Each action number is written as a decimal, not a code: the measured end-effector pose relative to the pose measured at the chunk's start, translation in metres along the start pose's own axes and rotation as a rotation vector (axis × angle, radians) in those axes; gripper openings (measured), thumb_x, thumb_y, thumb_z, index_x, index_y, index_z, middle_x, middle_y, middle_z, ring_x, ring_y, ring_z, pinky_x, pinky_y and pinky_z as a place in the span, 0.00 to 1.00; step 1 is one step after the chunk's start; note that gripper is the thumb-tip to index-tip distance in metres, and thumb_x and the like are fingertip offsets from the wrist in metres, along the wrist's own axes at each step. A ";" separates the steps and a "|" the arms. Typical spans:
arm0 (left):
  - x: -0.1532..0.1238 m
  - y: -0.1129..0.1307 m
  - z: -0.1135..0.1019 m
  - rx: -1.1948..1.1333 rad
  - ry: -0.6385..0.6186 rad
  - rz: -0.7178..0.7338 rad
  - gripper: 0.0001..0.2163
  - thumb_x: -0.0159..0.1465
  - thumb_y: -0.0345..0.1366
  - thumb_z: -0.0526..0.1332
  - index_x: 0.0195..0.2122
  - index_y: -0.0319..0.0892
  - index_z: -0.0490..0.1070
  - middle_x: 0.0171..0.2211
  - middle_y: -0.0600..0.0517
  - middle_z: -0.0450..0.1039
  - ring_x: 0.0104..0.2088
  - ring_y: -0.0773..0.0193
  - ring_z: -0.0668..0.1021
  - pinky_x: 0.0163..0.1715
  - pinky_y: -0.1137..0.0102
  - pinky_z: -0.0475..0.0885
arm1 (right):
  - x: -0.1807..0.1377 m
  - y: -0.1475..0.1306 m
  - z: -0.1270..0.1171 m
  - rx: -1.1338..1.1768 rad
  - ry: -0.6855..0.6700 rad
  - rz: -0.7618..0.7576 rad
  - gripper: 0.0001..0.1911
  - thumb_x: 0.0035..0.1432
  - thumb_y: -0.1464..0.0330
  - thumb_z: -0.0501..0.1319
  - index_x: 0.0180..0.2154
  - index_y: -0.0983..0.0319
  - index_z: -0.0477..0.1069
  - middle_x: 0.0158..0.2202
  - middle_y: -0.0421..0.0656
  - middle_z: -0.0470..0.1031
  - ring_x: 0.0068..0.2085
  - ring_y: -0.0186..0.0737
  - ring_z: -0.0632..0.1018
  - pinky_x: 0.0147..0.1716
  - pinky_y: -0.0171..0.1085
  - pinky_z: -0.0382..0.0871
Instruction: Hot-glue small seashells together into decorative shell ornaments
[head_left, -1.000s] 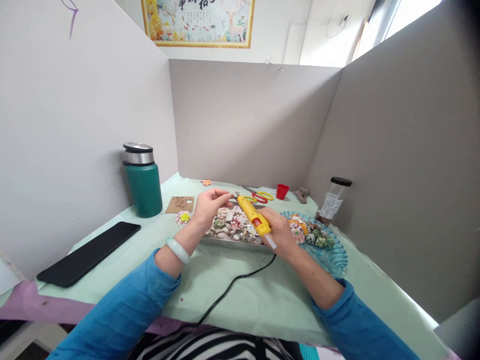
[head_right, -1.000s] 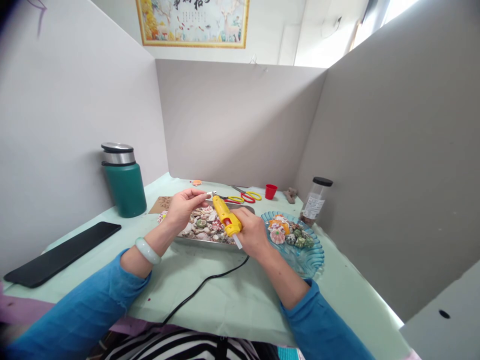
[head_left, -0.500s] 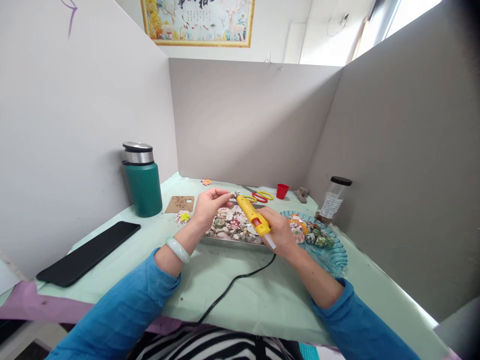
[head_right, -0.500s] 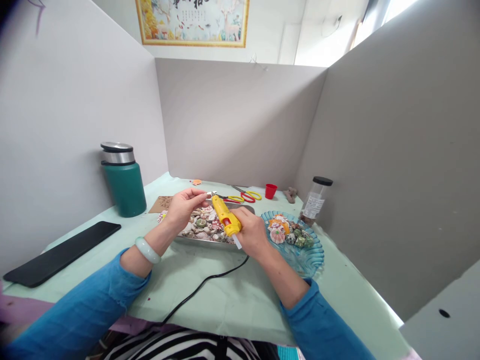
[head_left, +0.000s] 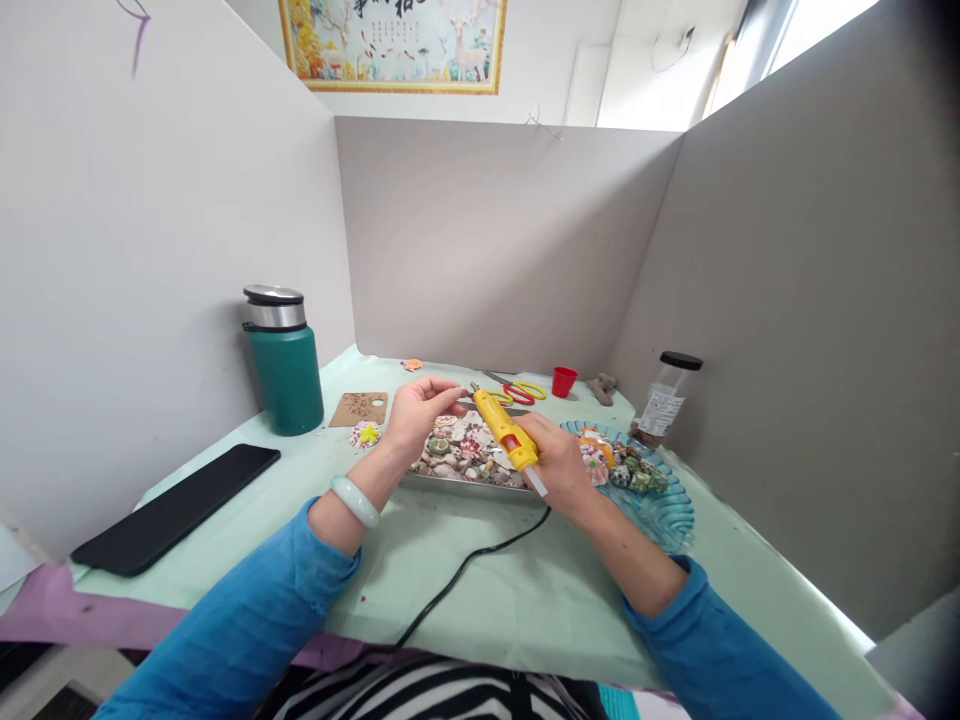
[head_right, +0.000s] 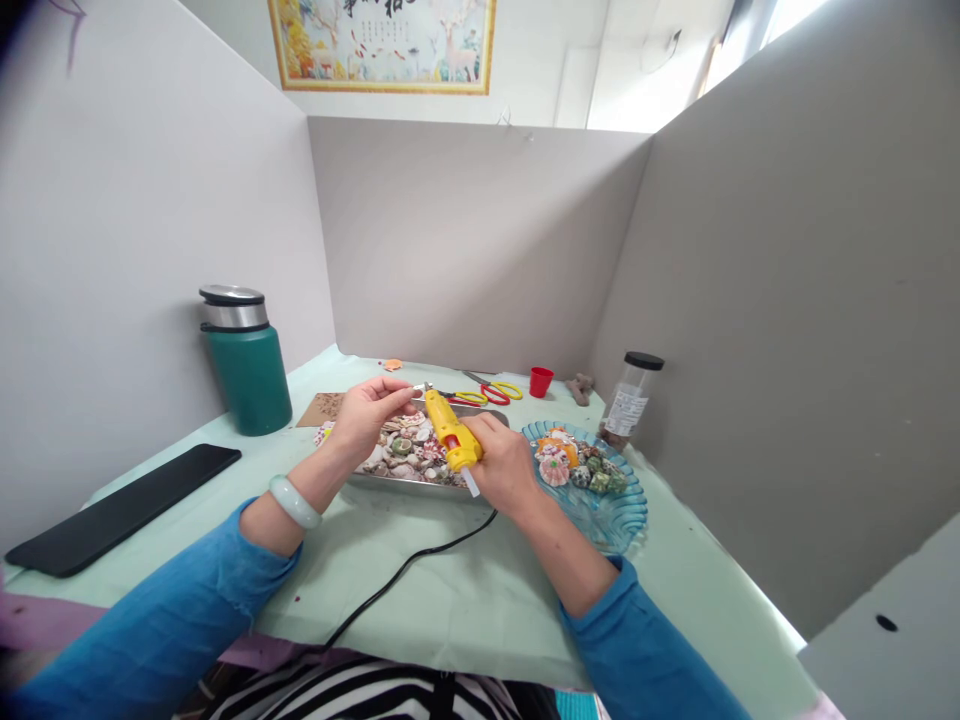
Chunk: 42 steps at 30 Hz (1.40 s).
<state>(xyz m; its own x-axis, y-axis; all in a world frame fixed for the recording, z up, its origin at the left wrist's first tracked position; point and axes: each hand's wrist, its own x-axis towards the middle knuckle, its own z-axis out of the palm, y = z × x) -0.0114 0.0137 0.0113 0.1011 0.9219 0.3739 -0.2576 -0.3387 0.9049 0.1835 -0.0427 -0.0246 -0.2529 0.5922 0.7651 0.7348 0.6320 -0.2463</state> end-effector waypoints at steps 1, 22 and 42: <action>0.000 0.000 0.000 -0.001 -0.001 0.000 0.12 0.48 0.37 0.69 0.29 0.36 0.72 0.22 0.52 0.74 0.23 0.69 0.76 0.28 0.73 0.70 | 0.000 0.000 0.000 -0.002 0.003 0.002 0.15 0.51 0.74 0.56 0.42 0.61 0.71 0.36 0.45 0.73 0.34 0.39 0.74 0.32 0.34 0.66; 0.000 0.000 0.001 -0.017 0.020 -0.010 0.13 0.46 0.37 0.70 0.29 0.35 0.72 0.22 0.52 0.74 0.22 0.69 0.75 0.27 0.73 0.70 | -0.001 -0.001 0.002 -0.019 -0.019 -0.021 0.16 0.52 0.74 0.57 0.44 0.60 0.71 0.37 0.44 0.74 0.33 0.38 0.74 0.31 0.33 0.65; -0.002 0.001 0.001 0.012 0.016 0.021 0.13 0.47 0.37 0.70 0.28 0.35 0.72 0.22 0.52 0.74 0.22 0.69 0.75 0.27 0.73 0.69 | 0.000 -0.001 0.001 -0.023 -0.010 -0.017 0.14 0.54 0.73 0.56 0.44 0.61 0.71 0.37 0.45 0.74 0.34 0.38 0.74 0.31 0.33 0.65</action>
<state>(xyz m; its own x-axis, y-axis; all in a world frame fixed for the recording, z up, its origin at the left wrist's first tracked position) -0.0105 0.0117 0.0118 0.0801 0.9174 0.3899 -0.2483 -0.3605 0.8991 0.1824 -0.0431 -0.0252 -0.2717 0.5869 0.7627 0.7446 0.6303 -0.2198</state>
